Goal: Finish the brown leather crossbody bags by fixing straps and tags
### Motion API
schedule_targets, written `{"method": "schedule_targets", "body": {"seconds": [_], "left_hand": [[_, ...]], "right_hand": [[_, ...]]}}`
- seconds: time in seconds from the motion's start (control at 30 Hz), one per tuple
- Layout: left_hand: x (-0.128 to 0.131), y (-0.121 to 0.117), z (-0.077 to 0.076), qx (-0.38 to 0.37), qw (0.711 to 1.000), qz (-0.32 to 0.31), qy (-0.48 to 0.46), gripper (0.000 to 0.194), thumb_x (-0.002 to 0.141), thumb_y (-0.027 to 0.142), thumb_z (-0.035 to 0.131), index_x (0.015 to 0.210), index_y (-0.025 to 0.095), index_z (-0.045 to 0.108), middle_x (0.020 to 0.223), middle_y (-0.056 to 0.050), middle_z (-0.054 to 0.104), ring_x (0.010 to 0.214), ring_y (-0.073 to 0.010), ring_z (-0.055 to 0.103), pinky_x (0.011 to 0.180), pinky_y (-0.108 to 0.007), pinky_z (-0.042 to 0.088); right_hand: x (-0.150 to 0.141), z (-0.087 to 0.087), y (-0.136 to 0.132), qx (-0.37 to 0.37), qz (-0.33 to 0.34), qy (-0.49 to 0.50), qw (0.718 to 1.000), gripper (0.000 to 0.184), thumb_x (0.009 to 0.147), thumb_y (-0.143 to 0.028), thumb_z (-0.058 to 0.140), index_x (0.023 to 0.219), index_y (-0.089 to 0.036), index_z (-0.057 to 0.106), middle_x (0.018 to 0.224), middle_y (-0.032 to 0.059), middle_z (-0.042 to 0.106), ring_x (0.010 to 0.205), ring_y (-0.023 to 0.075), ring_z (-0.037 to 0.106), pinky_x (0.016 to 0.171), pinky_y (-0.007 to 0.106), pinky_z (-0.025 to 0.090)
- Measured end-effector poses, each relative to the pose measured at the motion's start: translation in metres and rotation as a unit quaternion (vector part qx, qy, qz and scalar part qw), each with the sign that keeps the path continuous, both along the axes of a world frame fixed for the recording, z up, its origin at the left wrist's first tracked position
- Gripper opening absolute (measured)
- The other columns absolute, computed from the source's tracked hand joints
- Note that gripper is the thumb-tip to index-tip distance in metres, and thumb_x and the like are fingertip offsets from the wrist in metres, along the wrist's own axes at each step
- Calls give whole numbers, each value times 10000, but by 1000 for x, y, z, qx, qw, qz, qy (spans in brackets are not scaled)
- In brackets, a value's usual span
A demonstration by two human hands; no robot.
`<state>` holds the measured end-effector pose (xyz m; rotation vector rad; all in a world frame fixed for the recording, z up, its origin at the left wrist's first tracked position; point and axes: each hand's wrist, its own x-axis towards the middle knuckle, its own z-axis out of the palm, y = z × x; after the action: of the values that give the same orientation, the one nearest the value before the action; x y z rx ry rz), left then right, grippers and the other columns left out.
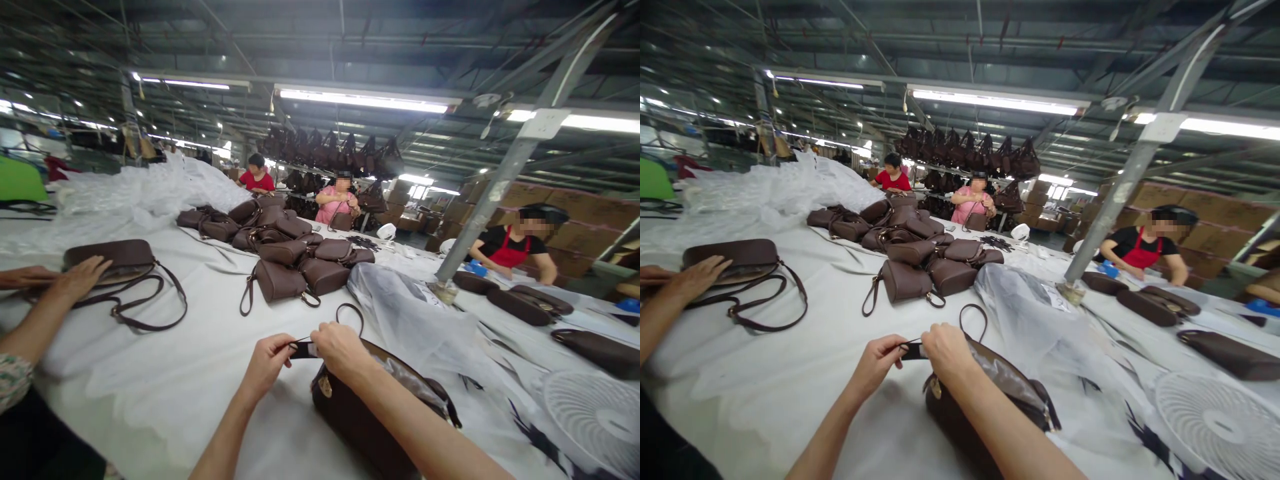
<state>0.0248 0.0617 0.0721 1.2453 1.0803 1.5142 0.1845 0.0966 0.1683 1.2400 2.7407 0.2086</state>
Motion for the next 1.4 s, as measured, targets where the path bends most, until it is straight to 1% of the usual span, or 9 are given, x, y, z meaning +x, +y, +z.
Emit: {"method": "schedule_targets", "body": {"seconds": [0.13, 0.33, 0.5, 0.63, 0.87, 1.0, 1.1, 1.23, 1.4], "left_hand": [[-19, -17, 20, 35, 995, -50, 76, 158, 717, 199, 646, 802, 185, 778, 669, -37, 634, 520, -106, 482, 475, -203, 374], [-8, -22, 27, -1, 996, -85, 30, 111, 692, 216, 682, 757, 169, 759, 668, -25, 602, 624, -128, 497, 591, -223, 400], [2, -25, 20, -27, 996, -71, -41, 131, 695, 275, 711, 723, 147, 725, 710, -30, 606, 672, -138, 508, 651, -233, 414], [9, -31, 23, 2, 998, -57, 14, 203, 753, 333, 670, 655, 157, 696, 621, -16, 539, 590, -124, 460, 559, -220, 386], [10, -33, 30, 74, 990, -16, 119, 234, 798, 258, 614, 990, 219, 744, 691, -22, 588, 604, -132, 496, 556, -228, 407], [-8, -34, 24, 19, 994, 15, 106, 607, 796, 270, 597, 1384, 211, 454, 649, 48, 500, 559, -108, 496, 530, -217, 394], [-19, -40, 18, -3, 993, 7, 117, 689, 802, 299, 578, 1436, 177, 338, 635, 65, 468, 593, -122, 542, 547, -225, 403], [-16, -45, 13, -10, 995, 48, 82, 518, 762, 316, 607, 1245, 148, 520, 682, 33, 540, 635, -133, 564, 566, -232, 413], [-4, -41, 20, 21, 993, 105, 51, 194, 700, 280, 651, 834, 147, 691, 732, -13, 623, 707, -134, 544, 679, -242, 443]], "right_hand": [[32, 4, -3, -21, -2, 25, 999, 266, 836, -127, 534, 1078, -204, 610, 1028, 76, 623, 901, 194, 633, 695, 257, 425], [45, -1, -8, -38, 28, 61, 997, 418, 834, -82, 476, 1213, -239, 557, 1027, 66, 615, 940, 186, 597, 721, 257, 398], [48, -6, -18, -35, 50, 97, 993, 274, 926, -217, 418, 1063, -234, 654, 980, 70, 601, 909, 182, 573, 735, 260, 398], [45, -8, -23, -20, 26, 96, 995, 348, 972, -342, 372, 911, -185, 676, 956, 88, 596, 881, 186, 562, 721, 267, 400], [50, -7, -20, -40, 48, 115, 991, 219, 900, -192, 483, 1054, -173, 636, 1001, 105, 601, 954, 207, 563, 808, 296, 426], [66, -6, -21, -80, 66, 211, 972, 701, 739, -7, 497, 1404, -189, 367, 1248, 121, 502, 1123, 199, 518, 946, 307, 415], [74, -7, -22, -107, 54, 253, 960, 818, 699, -5, 494, 1462, -177, 254, 1277, 127, 493, 1155, 211, 515, 997, 341, 405], [74, -10, -21, -109, 50, 280, 953, 742, 693, -5, 501, 1403, -146, 338, 1343, 148, 491, 1269, 236, 445, 1067, 381, 348], [71, -12, -26, -94, 51, 265, 958, 599, 708, 16, 478, 1281, -155, 454, 1226, 132, 579, 1182, 233, 517, 986, 362, 408]]}}
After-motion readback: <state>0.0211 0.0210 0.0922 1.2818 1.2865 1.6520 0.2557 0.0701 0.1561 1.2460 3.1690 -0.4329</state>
